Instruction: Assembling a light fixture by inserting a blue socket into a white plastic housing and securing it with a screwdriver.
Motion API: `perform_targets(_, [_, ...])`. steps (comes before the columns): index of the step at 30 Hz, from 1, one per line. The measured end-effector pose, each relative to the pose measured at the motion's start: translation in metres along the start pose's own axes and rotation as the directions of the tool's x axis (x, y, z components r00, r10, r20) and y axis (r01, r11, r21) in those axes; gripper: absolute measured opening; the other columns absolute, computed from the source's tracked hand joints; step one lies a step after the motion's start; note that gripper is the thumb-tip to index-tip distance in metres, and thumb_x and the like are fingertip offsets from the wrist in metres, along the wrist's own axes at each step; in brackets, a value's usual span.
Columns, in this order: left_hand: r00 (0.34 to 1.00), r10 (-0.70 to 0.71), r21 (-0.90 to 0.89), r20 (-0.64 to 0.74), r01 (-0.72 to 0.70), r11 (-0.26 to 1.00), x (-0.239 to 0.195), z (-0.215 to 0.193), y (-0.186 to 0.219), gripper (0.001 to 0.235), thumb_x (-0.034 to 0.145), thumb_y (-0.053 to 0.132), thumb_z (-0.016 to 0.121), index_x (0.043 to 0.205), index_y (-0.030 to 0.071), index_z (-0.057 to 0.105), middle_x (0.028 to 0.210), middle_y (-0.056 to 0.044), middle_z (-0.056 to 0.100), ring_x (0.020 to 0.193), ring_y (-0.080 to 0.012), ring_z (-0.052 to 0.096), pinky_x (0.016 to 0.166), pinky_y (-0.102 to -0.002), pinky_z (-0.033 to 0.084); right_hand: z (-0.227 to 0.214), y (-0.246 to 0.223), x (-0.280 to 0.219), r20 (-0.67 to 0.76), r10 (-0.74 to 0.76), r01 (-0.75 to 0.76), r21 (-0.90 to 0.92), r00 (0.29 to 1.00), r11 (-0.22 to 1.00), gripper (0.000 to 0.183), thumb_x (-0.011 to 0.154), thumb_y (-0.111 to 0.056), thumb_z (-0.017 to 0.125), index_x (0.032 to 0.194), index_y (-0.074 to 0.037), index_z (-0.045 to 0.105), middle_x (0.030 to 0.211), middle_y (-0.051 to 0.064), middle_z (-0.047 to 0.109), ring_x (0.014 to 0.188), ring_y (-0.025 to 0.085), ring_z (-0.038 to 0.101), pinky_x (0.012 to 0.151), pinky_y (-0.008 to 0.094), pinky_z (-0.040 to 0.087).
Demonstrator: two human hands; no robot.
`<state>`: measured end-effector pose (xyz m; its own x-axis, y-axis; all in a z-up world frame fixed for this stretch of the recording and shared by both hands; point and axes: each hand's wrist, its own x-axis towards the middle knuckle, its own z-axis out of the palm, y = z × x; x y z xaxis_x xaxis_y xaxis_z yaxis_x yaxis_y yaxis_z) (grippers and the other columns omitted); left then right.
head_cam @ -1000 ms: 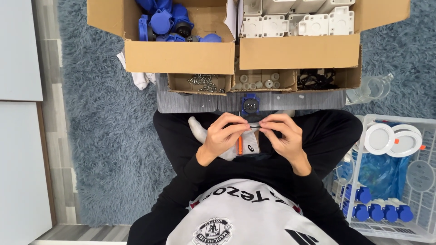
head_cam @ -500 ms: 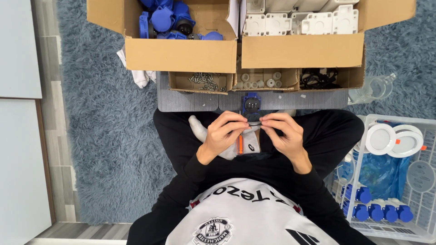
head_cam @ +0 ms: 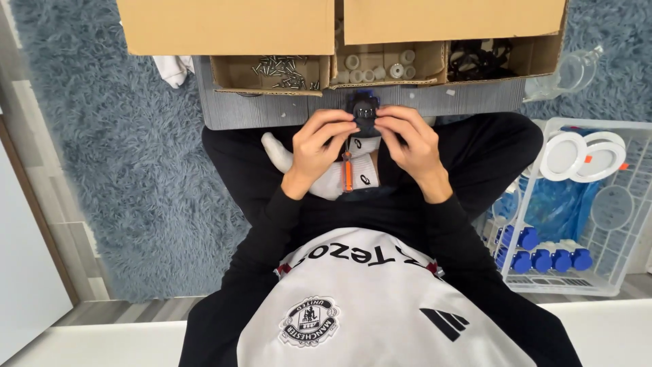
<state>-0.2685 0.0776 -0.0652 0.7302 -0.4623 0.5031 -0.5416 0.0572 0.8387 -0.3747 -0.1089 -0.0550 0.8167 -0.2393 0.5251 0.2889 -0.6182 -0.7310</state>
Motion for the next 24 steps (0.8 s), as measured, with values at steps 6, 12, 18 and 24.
perform_targets(6, [0.999,-0.035,0.026,0.019,0.035,0.999,-0.008,0.006,-0.011,0.011,0.096,-0.004,0.082,0.101,0.005,0.085,0.103,-0.009,0.081,0.093,-0.0297,0.08,0.084,-0.042,0.067,0.002,0.004,-0.006,0.013,0.027,-0.026,-0.052,1.0,0.998,0.009,0.1,0.007,0.083,0.109,0.005,0.081,0.113,0.017,0.08,0.101,0.036,0.079,0.087,0.045,0.065])
perform_targets(12, [1.0,-0.025,0.01,0.003,0.024,1.0,-0.012,0.009,-0.022,0.01,0.098,0.0,0.081,0.101,0.009,0.086,0.104,-0.006,0.081,0.095,-0.0279,0.079,0.084,-0.038,0.066,0.006,0.01,-0.005,-0.005,-0.01,0.009,-0.063,1.0,0.998,0.011,0.1,0.006,0.081,0.111,0.004,0.08,0.111,0.015,0.078,0.106,0.036,0.078,0.09,0.044,0.065])
perform_targets(18, [0.998,0.05,0.061,0.036,-0.052,0.997,0.001,0.005,-0.018,0.007,0.098,0.001,0.082,0.1,0.007,0.084,0.102,-0.007,0.079,0.097,-0.0288,0.077,0.086,-0.041,0.066,0.007,0.011,0.0,-0.003,-0.049,0.049,-0.087,0.999,0.995,0.011,0.101,0.006,0.08,0.111,0.004,0.08,0.108,0.015,0.077,0.111,0.038,0.077,0.094,0.046,0.064])
perform_targets(24, [0.996,0.035,0.006,0.08,-0.035,0.999,0.008,0.008,-0.011,0.004,0.1,0.001,0.079,0.101,0.005,0.081,0.102,-0.01,0.078,0.104,-0.0338,0.08,0.09,-0.041,0.066,0.007,0.015,-0.003,0.008,-0.018,0.019,-0.046,1.0,0.999,0.009,0.101,0.007,0.078,0.11,0.005,0.078,0.106,0.015,0.076,0.109,0.04,0.079,0.09,0.044,0.066])
